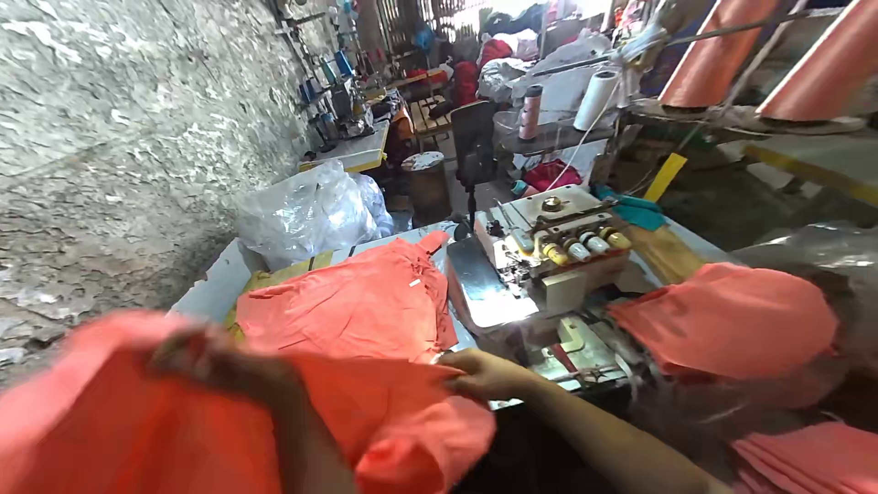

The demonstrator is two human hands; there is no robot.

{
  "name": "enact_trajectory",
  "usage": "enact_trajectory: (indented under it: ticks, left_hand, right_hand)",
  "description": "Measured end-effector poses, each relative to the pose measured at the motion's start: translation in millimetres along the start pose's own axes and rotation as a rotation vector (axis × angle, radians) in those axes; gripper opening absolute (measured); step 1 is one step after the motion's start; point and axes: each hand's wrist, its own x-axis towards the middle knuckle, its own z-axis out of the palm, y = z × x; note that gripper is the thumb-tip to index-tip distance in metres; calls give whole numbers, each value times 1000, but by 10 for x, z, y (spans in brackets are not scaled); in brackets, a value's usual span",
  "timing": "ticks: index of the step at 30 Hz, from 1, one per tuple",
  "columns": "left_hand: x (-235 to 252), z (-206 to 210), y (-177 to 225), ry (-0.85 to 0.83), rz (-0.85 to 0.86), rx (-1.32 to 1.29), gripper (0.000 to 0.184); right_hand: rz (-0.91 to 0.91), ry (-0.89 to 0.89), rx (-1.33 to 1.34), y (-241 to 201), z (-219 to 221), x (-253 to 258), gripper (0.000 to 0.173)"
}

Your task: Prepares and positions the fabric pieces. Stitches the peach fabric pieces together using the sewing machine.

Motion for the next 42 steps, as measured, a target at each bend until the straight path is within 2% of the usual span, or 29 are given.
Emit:
enact_trajectory:
  ticks: [2, 4, 5, 7, 9, 12, 14, 16, 18, 19, 21, 23, 24, 26, 32, 35, 37, 39, 40, 41, 42]
  left_hand:
    - [-124, 690, -131, -235, -168, 89, 38]
    - [-461, 1301, -253, -557, -317, 16, 34]
    - [-703, 1573, -298, -712, -377, -22, 32]
    - [-1255, 1962, -348, -951, -486, 8, 36]
    - [-1671, 2067, -332, -1097, -581, -12, 48]
    - [-1741, 1863, 67, -1304, -434, 203, 39]
    - [-1706, 1809, 337, -1420, -371, 441, 42]
    - [-1724, 1845, 360, -1420, -312, 510, 41]
    - [-1726, 1903, 273, -1399, -291, 499, 39]
    - [-1748, 1891, 231, -1343, -275, 462, 38]
    - [-1848, 1763, 179, -1057, -206, 299, 35]
    - [-1920, 1576, 185, -739, -205, 192, 29]
    - [-1952, 1457, 180, -637, -224, 171, 27]
    - [-2046, 1192, 108, -539, -265, 180, 24]
    - [-2337, 410, -329, -549, -448, 362, 23]
    - [-2258, 354, -256, -440, -331, 370, 23]
    - [-2214, 504, -30, -439, -186, 194, 21]
    - [-2204, 733, 254, -591, -141, -132, 22]
    - [-2189, 875, 428, -725, -202, -302, 23]
    - [-2170, 1033, 634, -876, -324, -456, 24]
    - [-2149, 1196, 863, -1035, -514, -593, 27]
  right_hand:
    - [-30, 134, -7, -260, -181, -589, 22]
    - [-78, 316, 30, -307, -296, -1137, 18]
    - [-29, 431, 4, -249, -345, -1365, 17]
    - [280, 615, -138, -63, -404, -1729, 17]
    - [542, 613, -202, 152, -377, -2035, 18]
    - [760, 458, -180, 319, -234, -2340, 21]
    - [855, 461, -237, 304, -215, -2379, 23]
    - [773, 723, -407, 191, -205, -2368, 21]
    - [531, 1064, -715, 96, -259, -2319, 12]
    - [450, 1165, -847, 50, -323, -2300, 10]
    - [437, 1225, -985, -39, -434, -2278, 13]
    - [565, 1151, -978, -93, -490, -2239, 23]
    - [648, 1093, -950, -101, -519, -2214, 27]
    - [728, 1036, -939, -47, -570, -2180, 27]
    - [751, 1012, -909, -109, -712, -2210, 21]
    - [809, 962, -785, -207, -871, -2262, 17]
    - [793, 938, -663, -264, -1087, -2327, 17]
    - [640, 1054, -569, -299, -1369, -2461, 20]
    - [581, 1164, -557, -348, -1507, -2493, 23]
    - [579, 1261, -553, -451, -1630, -2473, 27]
    - [593, 1310, -570, -585, -1709, -2414, 29]
